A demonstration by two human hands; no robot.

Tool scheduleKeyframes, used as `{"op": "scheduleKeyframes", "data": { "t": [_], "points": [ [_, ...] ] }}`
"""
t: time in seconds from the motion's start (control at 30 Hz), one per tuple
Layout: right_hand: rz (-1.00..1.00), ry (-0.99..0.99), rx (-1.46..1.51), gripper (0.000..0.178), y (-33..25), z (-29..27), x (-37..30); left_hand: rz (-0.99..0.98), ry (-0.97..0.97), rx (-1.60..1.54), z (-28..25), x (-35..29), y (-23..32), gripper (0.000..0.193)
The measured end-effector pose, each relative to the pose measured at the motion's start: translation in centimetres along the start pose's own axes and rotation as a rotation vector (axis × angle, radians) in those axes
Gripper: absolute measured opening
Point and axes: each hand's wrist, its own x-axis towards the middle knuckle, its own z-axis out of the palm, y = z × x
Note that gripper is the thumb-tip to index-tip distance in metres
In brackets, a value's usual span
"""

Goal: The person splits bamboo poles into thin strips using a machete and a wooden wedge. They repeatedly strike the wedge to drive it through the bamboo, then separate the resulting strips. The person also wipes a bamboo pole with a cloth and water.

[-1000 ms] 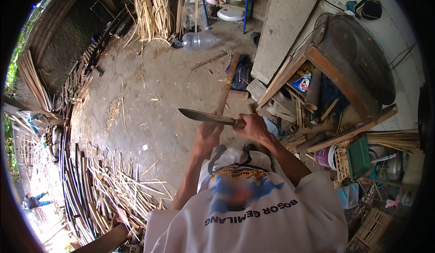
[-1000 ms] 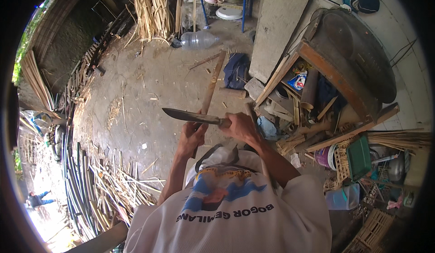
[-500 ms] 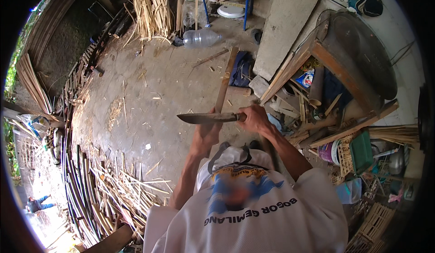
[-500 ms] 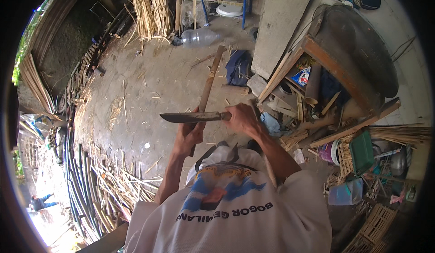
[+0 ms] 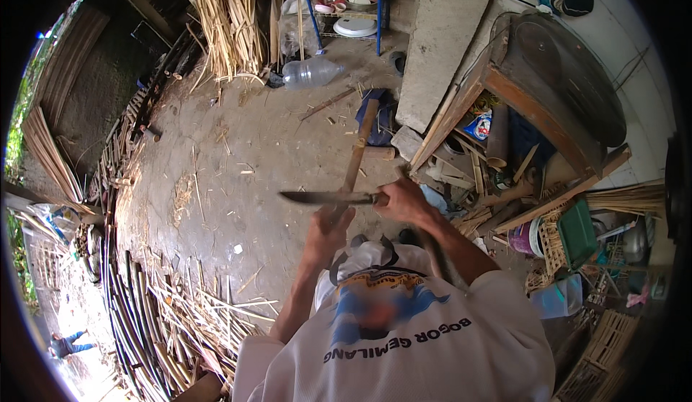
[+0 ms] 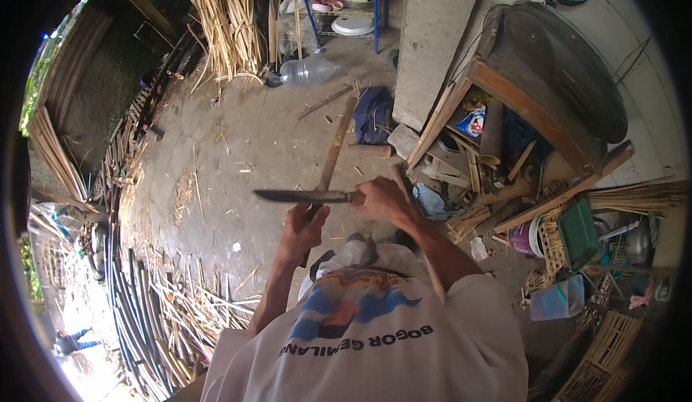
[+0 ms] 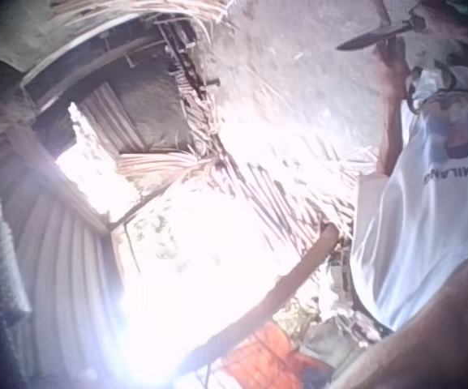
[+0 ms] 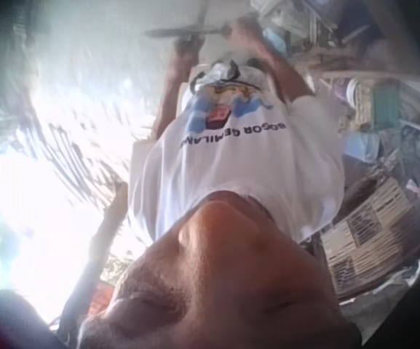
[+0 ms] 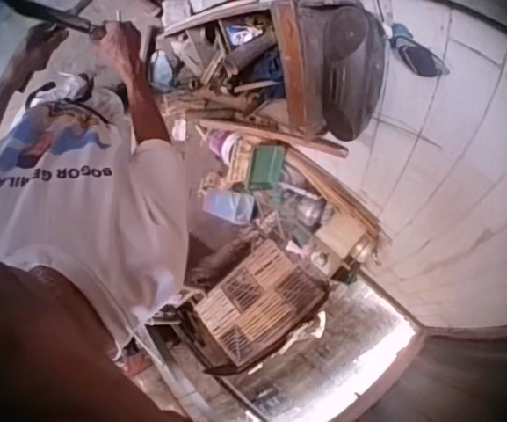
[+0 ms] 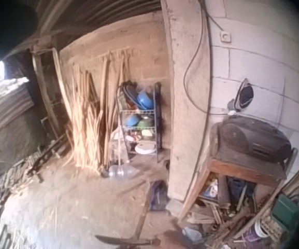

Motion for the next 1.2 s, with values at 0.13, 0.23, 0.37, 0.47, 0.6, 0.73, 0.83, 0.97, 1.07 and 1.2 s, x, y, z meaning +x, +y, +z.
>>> {"op": "scheduleKeyframes", "data": {
  "t": [0.13,0.23,0.37,0.47,0.6,0.73,0.83,0.97,1.07,1.2],
  "points": [
    [0.115,0.111,0.033,0.031,3.3,-0.1,1.9,0.007,-0.072,-0.127,-0.1,-0.7,0.6,0.057],
    [0.373,0.413,0.191,0.03,14.3,0.5,4.6,-0.015,-0.099,-0.16,0.6,-1.5,1.5,0.056],
    [0.58,0.324,0.129,0.036,16.7,-9.9,2.8,-0.11,0.015,-0.209,-0.8,-5.5,2.0,0.054],
    [0.223,0.458,0.347,0.043,11.0,-8.7,2.0,-0.185,-0.064,-0.462,-3.1,-2.7,-1.0,0.052],
    [0.217,0.304,0.528,0.043,7.7,-1.8,2.8,-0.179,-0.058,-0.383,-1.5,-0.5,0.8,0.053],
    [0.146,0.233,0.241,0.043,1.3,0.3,2.2,-0.062,-0.123,-0.209,-1.8,0.7,-0.1,0.049],
    [-0.083,0.128,0.126,0.032,-2.0,1.0,0.9,-0.003,-0.051,0.019,-1.1,1.4,-1.0,0.04],
    [-0.028,0.055,-0.033,0.024,-2.8,1.0,1.0,0.338,0.115,0.446,-0.1,1.7,-2.8,0.031],
    [0.045,0.146,-0.036,0.024,0.1,2.0,2.5,0.433,0.113,0.667,-0.2,1.6,-2.6,0.024],
    [0.082,0.244,-0.069,0.019,1.4,1.3,4.1,0.2,0.117,0.644,-0.4,0.7,-0.4,0.026]
  ]
}}
